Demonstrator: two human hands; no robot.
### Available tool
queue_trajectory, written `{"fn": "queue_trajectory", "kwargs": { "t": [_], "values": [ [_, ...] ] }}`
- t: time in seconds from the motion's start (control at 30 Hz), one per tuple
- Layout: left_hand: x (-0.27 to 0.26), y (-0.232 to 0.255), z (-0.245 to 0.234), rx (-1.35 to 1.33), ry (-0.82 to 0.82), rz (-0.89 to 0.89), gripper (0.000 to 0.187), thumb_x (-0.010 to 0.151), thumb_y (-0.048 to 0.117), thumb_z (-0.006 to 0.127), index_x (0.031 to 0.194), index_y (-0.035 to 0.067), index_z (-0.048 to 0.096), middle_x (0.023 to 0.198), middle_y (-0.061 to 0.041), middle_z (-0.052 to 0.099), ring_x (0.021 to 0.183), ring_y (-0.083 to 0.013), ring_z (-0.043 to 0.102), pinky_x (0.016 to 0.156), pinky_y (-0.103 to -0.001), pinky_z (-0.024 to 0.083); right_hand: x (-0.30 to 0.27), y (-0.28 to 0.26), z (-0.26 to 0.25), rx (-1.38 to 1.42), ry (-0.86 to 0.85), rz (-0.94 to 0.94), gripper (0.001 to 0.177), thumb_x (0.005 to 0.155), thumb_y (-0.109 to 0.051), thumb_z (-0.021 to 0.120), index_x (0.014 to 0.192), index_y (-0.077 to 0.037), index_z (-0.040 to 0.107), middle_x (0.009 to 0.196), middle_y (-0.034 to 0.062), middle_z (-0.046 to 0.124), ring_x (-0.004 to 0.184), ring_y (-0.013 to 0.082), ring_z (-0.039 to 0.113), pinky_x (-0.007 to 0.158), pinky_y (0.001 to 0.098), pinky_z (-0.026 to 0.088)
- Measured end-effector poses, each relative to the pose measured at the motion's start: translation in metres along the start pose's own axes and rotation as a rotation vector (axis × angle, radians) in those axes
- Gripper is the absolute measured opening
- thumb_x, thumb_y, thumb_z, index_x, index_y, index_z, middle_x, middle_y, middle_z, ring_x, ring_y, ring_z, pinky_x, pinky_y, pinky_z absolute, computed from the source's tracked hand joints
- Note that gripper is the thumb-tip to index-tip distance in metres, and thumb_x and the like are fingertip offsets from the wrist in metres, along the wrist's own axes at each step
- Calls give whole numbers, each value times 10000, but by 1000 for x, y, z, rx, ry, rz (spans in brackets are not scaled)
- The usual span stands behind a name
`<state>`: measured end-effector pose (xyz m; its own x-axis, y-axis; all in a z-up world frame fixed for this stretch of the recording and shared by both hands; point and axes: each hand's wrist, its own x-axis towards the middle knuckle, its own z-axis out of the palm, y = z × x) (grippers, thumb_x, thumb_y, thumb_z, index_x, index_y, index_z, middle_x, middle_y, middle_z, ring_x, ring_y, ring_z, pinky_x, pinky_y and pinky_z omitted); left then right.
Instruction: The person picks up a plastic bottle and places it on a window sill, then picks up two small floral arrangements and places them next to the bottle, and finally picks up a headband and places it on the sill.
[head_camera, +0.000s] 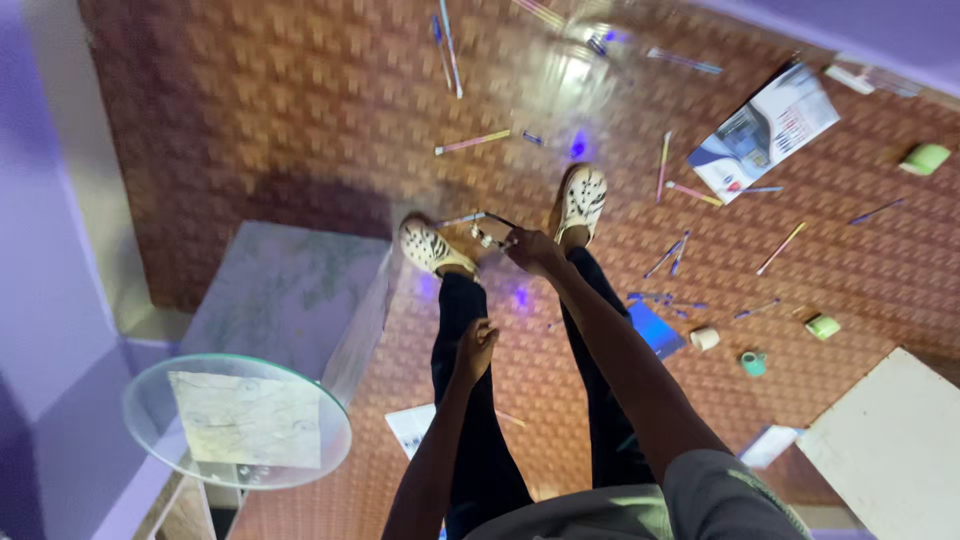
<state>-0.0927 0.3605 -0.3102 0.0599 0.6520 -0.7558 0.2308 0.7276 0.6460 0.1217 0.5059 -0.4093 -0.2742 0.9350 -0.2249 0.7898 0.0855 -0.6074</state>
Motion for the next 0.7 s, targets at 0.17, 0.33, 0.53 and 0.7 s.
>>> {"fn": "queue_trajectory", "kwargs": {
  "t": [0.17,0.33,0.53,0.7],
  "values": [
    [-22,92,-45,146,8,-1,289,947,257,699,1159,64,663,921,-84,757,791,-180,741,725,-334,594,15,-33,-113,45,-320,326,355,932,-408,640,1146,-128,687,1042,174,711,944,385,684,817,502,552],
    [-53,175,-73,18,50,78,239,994,267,651,1060,42,691,857,-100,735,734,-189,710,691,-331,587,8,-102,-205,137,-255,244,301,894,-415,663,1039,-166,750,1135,126,709,987,352,694,818,477,552],
    [-113,229,-82,-199,105,253,225,972,241,649,1105,61,680,940,-40,716,821,-116,699,691,-286,614,-7,-197,-250,794,-157,378,364,800,-141,790,1144,-43,722,841,100,738,771,172,668,701,336,538],
    [-156,243,-93,-438,-54,-93,219,1000,224,661,1157,72,668,952,-99,718,752,-167,667,630,-275,515,-12,-259,-266,1030,-43,471,264,905,-71,648,1161,-40,705,870,31,727,807,128,688,725,307,547]
  ]
}}
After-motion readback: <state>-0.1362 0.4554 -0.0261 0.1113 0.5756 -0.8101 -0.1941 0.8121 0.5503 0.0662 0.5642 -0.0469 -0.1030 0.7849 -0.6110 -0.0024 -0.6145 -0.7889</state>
